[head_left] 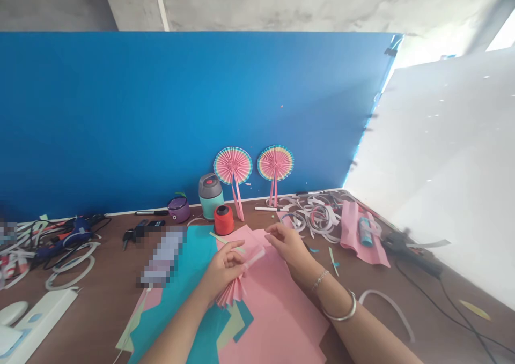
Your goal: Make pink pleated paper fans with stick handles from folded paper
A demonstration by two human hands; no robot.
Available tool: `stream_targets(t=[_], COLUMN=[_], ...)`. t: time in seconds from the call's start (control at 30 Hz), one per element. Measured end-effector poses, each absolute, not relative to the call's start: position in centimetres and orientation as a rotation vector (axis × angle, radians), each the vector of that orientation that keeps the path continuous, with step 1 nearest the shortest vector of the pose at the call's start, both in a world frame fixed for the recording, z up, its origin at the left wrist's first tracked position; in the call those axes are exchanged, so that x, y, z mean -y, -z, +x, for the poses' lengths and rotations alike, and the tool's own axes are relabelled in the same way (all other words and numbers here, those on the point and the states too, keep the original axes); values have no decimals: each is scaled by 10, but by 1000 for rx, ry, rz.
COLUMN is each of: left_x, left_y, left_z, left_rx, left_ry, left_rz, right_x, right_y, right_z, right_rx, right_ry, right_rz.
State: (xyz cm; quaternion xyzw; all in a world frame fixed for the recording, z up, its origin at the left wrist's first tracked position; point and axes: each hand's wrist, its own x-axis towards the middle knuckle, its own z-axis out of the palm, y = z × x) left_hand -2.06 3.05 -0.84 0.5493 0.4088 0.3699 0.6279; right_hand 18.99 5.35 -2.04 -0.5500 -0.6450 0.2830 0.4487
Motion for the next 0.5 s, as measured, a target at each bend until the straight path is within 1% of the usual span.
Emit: stream_targets(t=[0.1, 0.23, 0.3, 0.4, 0.5], left_x=[-29, -27, -25, -23, -25], left_y=[6, 1, -1, -3, 1], left_z=[-18, -15, -14, -15, -17], left_rx=[-945, -906, -889, -854, -784], left_ry=[-951, -1105, -1143, -1107, -1032], left_rz=[1116, 970, 931, 896, 890], right_x=[-49, -40, -38, -40, -43], right_y=[12, 5, 7, 15, 21], right_z=[188, 178, 173, 168, 165], right_rx=[1448, 1450, 1457, 1404, 1422], right_ry=[-933, -1239, -1236, -1180, -1286], right_rz=[-1286, -1196, -1151, -1078, -1036])
